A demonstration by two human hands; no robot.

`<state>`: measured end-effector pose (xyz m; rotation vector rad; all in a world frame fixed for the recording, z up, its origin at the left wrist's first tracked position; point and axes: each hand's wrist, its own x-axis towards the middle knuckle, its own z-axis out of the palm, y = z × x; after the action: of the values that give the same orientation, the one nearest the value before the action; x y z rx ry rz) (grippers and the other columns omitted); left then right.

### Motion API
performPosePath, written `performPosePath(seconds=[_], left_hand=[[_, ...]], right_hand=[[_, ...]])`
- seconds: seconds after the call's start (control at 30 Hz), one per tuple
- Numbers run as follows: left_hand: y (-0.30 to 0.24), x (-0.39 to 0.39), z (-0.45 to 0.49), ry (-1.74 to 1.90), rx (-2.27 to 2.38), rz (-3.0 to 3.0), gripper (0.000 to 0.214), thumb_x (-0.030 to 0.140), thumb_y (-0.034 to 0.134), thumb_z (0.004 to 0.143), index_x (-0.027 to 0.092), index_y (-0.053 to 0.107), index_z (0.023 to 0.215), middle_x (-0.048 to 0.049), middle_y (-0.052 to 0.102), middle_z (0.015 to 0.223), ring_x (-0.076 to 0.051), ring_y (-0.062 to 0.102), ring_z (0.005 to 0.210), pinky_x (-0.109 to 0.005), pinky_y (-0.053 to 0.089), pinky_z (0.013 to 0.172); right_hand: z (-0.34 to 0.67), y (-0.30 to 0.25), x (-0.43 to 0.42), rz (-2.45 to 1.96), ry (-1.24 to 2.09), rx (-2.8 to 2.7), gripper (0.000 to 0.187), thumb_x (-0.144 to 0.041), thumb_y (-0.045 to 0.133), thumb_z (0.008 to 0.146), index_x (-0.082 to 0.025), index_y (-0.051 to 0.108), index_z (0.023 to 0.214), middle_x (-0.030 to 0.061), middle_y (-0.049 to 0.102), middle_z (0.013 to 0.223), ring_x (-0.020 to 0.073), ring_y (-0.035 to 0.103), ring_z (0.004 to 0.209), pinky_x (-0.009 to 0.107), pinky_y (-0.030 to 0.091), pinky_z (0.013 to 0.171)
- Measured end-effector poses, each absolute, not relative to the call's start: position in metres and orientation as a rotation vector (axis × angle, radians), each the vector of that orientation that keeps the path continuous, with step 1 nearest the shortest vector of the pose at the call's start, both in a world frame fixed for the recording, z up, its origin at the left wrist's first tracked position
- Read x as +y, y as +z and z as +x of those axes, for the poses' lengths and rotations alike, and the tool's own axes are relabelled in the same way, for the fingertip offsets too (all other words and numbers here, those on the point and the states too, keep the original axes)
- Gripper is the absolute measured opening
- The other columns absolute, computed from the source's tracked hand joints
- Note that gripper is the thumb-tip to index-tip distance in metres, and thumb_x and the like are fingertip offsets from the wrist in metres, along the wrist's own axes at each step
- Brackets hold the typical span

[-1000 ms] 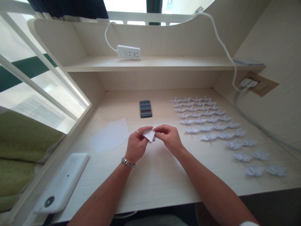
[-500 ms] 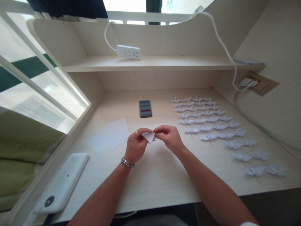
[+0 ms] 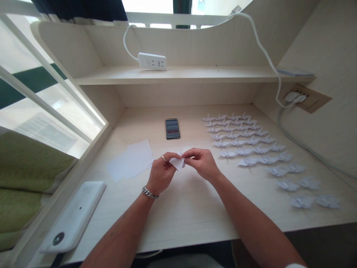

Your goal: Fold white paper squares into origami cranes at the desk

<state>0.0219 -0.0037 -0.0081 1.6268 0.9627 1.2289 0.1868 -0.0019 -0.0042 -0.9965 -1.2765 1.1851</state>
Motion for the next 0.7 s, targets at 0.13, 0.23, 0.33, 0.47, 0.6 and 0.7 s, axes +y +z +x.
performPosePath(seconds=[0.13,0.23,0.33,0.47,0.6,0.7], left_hand=[[-0.007,-0.004,0.021,1.225,0.984,1.649,0.011,0.020,0.066,0.077,0.017,0.066,0.088,-0.0046,0.071,0.083,-0.018,0.067,0.074,-0.027,0.053,0.068],[-0.006,-0.002,0.021,1.190,1.045,1.654,0.013,0.019,0.067,0.075,0.017,0.066,0.088,-0.0036,0.070,0.081,-0.016,0.066,0.072,-0.024,0.050,0.063],[-0.005,0.000,0.022,1.130,1.077,1.613,0.015,0.019,0.066,0.074,0.017,0.063,0.089,-0.0018,0.069,0.077,-0.014,0.064,0.067,-0.022,0.048,0.058],[-0.007,0.001,0.022,1.073,1.084,1.577,0.017,0.022,0.065,0.076,0.017,0.059,0.091,-0.0018,0.068,0.075,-0.014,0.063,0.067,-0.023,0.047,0.058],[-0.011,0.001,0.020,1.051,1.064,1.559,0.020,0.024,0.062,0.080,0.018,0.052,0.096,-0.0010,0.068,0.071,-0.015,0.063,0.064,-0.023,0.045,0.056],[-0.012,0.001,0.020,1.095,1.049,1.585,0.016,0.021,0.061,0.080,0.019,0.051,0.093,0.0005,0.066,0.069,-0.013,0.061,0.061,-0.022,0.042,0.054]], right_hand=[[0.187,-0.004,-0.003,-0.979,1.180,-1.293,0.011,-0.022,0.073,0.067,-0.018,0.074,0.077,0.0036,0.072,0.076,0.0188,0.068,0.069,0.032,0.058,0.070],[0.187,-0.008,-0.001,-1.006,1.138,-1.332,0.010,-0.020,0.071,0.069,-0.018,0.074,0.079,0.0039,0.072,0.077,0.0186,0.068,0.071,0.031,0.056,0.070],[0.188,-0.013,0.001,-1.081,1.100,-1.386,0.012,-0.019,0.069,0.070,-0.017,0.074,0.080,0.0047,0.073,0.078,0.0182,0.067,0.073,0.030,0.055,0.070],[0.189,-0.016,0.004,-1.099,1.140,-1.392,0.012,-0.019,0.069,0.070,-0.016,0.073,0.081,0.0048,0.073,0.079,0.0174,0.066,0.073,0.029,0.053,0.070],[0.188,-0.016,0.004,-1.093,1.149,-1.363,0.012,-0.019,0.068,0.071,-0.016,0.072,0.081,0.0041,0.072,0.077,0.0166,0.066,0.071,0.029,0.053,0.070],[0.187,-0.016,0.004,-1.087,1.154,-1.344,0.012,-0.018,0.068,0.071,-0.016,0.071,0.082,0.0037,0.071,0.077,0.0165,0.066,0.070,0.030,0.054,0.070]])
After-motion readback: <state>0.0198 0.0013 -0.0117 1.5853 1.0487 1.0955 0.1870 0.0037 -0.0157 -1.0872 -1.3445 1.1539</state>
